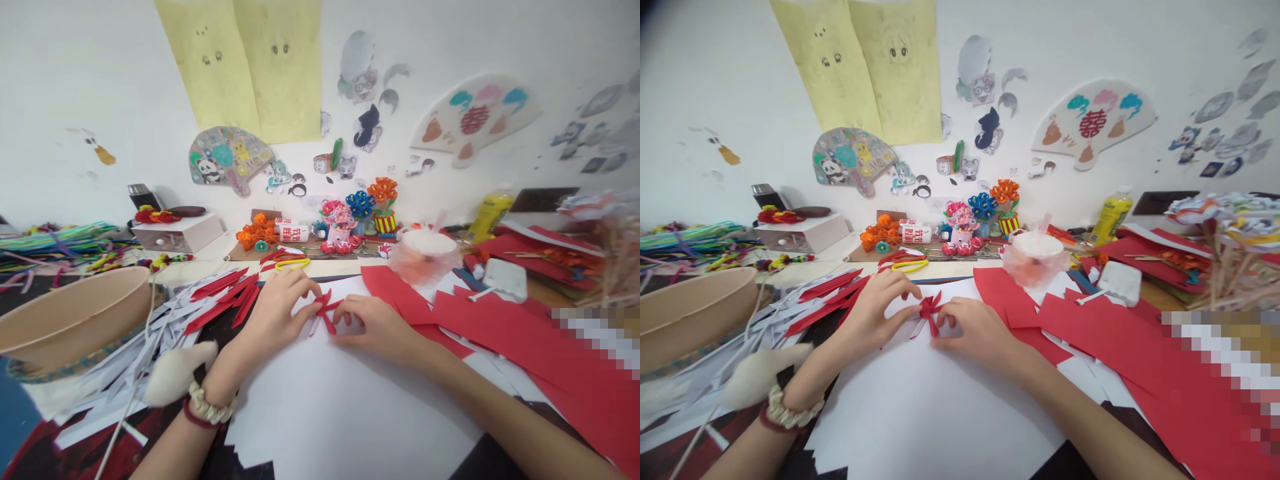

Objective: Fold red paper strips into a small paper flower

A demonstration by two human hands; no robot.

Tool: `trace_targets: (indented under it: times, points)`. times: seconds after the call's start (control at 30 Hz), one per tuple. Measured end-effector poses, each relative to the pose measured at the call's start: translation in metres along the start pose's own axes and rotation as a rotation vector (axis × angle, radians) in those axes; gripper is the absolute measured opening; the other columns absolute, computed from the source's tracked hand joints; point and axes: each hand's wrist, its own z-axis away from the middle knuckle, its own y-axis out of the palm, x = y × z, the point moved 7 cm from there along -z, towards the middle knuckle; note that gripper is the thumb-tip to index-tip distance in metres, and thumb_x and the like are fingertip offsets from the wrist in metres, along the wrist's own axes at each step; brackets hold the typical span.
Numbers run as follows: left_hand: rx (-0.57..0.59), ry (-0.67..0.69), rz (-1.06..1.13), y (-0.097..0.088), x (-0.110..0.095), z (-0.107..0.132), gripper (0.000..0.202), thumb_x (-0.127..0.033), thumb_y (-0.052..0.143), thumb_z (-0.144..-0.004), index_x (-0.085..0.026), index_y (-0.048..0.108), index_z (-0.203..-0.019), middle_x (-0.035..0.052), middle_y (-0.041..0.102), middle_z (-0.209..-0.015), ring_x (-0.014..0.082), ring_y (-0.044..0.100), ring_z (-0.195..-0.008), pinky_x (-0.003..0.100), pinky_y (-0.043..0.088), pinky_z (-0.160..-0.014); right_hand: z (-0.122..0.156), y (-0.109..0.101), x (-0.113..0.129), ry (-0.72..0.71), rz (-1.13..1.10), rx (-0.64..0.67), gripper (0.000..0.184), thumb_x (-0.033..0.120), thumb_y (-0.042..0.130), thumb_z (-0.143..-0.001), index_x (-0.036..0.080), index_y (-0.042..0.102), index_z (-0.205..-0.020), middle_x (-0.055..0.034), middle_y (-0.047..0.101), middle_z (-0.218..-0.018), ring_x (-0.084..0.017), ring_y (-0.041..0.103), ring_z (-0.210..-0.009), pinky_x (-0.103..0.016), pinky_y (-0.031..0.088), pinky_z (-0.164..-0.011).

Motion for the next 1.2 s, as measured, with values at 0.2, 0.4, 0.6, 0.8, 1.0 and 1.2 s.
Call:
trace_targets:
  times: [0.2,0.4,0.6,0.8,1.0,1.2]
  points:
    - [0.171,0.294,-0.321,0.028,-0.03,0.011,0.021,-0.035,0.054,-0.091,-0.017,0.062,-0.083,0.0049,0.061,-0.08,0.0196,0.052,-0.077,0.033,0.032,-0.065,-0.002,0.0,-0.002,-0.051,0.015,-0.003,0.01,0.025,0.071,-0.078,0.02,0.067,-0.087,0.0006,0.064,-0.079,-0.014,0.055,-0.069,-0.024,0.039,-0.061]
    - [0.117,0.361,-0.441,0.031,-0.031,0.012,0.026,-0.026,0.042,-0.097,-0.014,0.062,-0.085,0.0052,0.06,-0.077,0.019,0.053,-0.073,0.032,0.034,-0.063,-0.001,0.001,0.003,-0.122,0.082,-0.029,0.006,0.014,0.062,-0.084,0.019,0.065,-0.083,0.0004,0.062,-0.077,-0.014,0.055,-0.071,-0.024,0.04,-0.064]
    - [0.132,0.312,-0.304,0.026,-0.025,0.011,0.031,-0.023,0.037,-0.099,-0.015,0.062,-0.082,0.0044,0.062,-0.073,0.0167,0.055,-0.071,0.029,0.04,-0.064,0.0,0.002,-0.002,-0.136,0.095,-0.063,0.009,0.016,0.058,-0.087,0.02,0.066,-0.088,-0.001,0.065,-0.082,-0.015,0.06,-0.075,-0.025,0.043,-0.066]
    - [0.091,0.324,-0.256,0.017,-0.031,0.009,0.032,-0.02,0.033,-0.099,-0.015,0.065,-0.095,0.006,0.066,-0.082,0.0168,0.06,-0.079,0.03,0.046,-0.07,0.002,-0.01,0.008,-0.236,0.155,-0.203,0.021,0.023,0.047,-0.096,0.02,0.068,-0.092,-0.0053,0.068,-0.086,-0.018,0.062,-0.08,-0.027,0.046,-0.07]
    - [0.081,0.345,-0.208,0.015,-0.033,0.011,0.026,-0.019,0.039,-0.098,-0.014,0.065,-0.094,0.0059,0.068,-0.084,0.0164,0.06,-0.079,0.029,0.048,-0.07,0.006,-0.017,0.017,-0.34,0.186,-0.271,0.025,0.026,0.047,-0.096,0.018,0.069,-0.088,-0.0067,0.07,-0.083,-0.018,0.062,-0.075,-0.027,0.046,-0.067]
    - [0.066,0.33,-0.157,0.013,-0.032,0.01,0.024,-0.02,0.041,-0.097,-0.015,0.064,-0.099,0.0065,0.069,-0.086,0.0169,0.061,-0.081,0.03,0.049,-0.072,0.006,-0.016,0.017,-0.384,0.219,-0.263,0.019,0.023,0.052,-0.094,0.018,0.069,-0.09,-0.0064,0.071,-0.085,-0.019,0.063,-0.076,-0.028,0.046,-0.066]
